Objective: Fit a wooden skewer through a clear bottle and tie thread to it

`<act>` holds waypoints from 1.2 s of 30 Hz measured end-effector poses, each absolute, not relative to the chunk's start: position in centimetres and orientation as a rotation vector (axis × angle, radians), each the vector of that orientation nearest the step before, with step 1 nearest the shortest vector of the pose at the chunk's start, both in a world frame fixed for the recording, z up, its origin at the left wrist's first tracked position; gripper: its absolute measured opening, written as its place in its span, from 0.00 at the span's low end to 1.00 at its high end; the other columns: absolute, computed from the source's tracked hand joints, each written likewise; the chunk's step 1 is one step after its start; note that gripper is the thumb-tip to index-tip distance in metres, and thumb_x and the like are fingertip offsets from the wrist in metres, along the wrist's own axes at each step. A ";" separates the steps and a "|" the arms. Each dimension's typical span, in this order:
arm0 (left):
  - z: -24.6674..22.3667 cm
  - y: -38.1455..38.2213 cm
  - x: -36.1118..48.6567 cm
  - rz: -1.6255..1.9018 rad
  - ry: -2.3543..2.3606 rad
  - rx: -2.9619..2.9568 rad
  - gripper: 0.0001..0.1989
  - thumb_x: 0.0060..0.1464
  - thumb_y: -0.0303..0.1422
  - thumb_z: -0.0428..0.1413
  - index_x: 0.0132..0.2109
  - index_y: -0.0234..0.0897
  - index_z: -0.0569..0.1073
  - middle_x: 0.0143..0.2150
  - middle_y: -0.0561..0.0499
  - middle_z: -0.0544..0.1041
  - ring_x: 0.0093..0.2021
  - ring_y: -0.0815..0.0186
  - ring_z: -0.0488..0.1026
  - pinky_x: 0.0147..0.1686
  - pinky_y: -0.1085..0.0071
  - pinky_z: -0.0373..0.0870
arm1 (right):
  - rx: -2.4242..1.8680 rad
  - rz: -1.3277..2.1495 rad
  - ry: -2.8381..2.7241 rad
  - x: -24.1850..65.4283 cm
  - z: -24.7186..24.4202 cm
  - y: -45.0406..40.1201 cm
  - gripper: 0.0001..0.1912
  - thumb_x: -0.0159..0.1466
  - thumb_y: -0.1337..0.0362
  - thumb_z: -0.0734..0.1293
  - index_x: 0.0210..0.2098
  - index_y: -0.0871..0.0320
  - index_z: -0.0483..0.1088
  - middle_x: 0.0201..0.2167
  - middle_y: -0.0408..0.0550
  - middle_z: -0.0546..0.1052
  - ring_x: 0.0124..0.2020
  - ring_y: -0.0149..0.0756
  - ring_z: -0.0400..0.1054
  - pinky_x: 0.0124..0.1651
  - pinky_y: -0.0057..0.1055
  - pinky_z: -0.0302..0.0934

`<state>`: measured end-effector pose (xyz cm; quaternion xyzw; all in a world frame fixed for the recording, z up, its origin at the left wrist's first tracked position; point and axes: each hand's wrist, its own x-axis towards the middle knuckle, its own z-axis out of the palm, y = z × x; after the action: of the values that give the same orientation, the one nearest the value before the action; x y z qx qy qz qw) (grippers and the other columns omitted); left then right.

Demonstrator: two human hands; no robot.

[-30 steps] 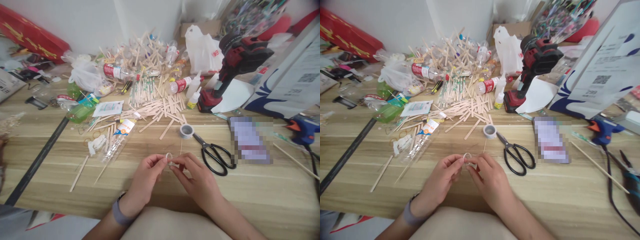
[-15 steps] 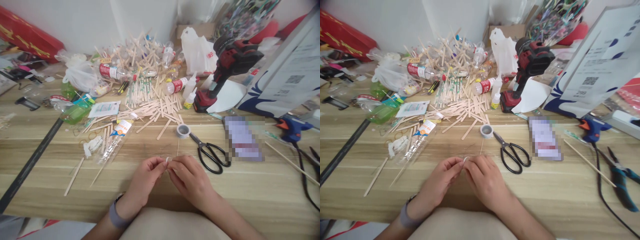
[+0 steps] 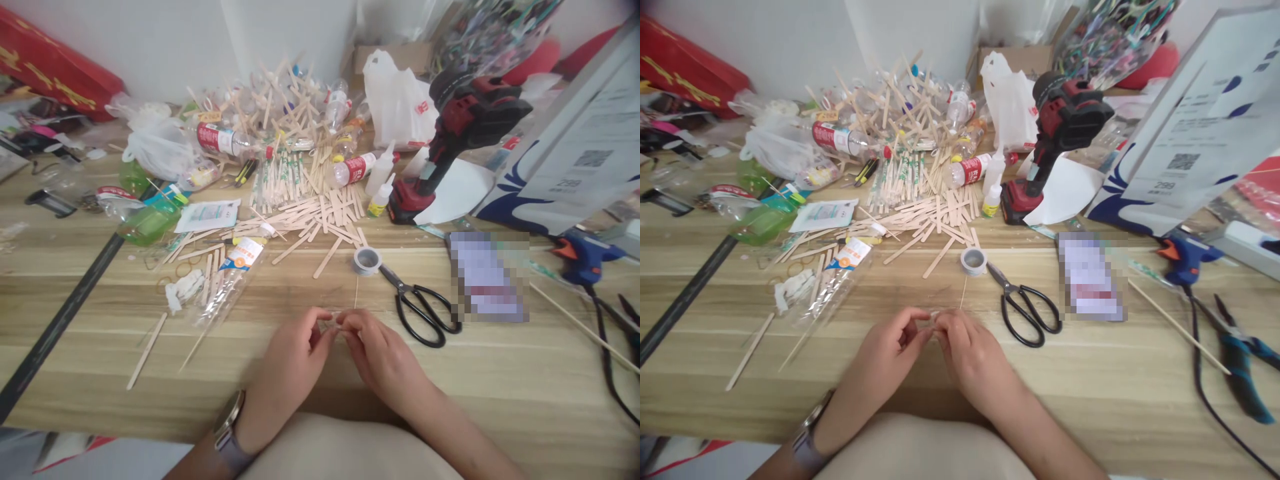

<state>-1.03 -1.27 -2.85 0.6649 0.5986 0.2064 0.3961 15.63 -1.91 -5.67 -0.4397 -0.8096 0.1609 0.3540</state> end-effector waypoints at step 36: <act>-2.8 -1.7 -1.0 0.634 1.384 1.845 0.07 0.58 0.30 0.54 0.38 0.40 0.78 0.25 0.55 0.78 0.24 0.70 0.70 0.28 0.75 0.63 | -1.452 0.684 -1.795 14.8 -5.0 -2.2 0.03 0.68 0.64 0.55 0.36 0.52 0.56 0.22 0.44 0.77 0.21 0.37 0.76 0.20 0.26 0.62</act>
<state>-1.04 -1.72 -2.83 0.7178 0.5384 0.2468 0.3661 14.79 -2.22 -4.97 -0.5630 -0.6958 0.2652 0.3586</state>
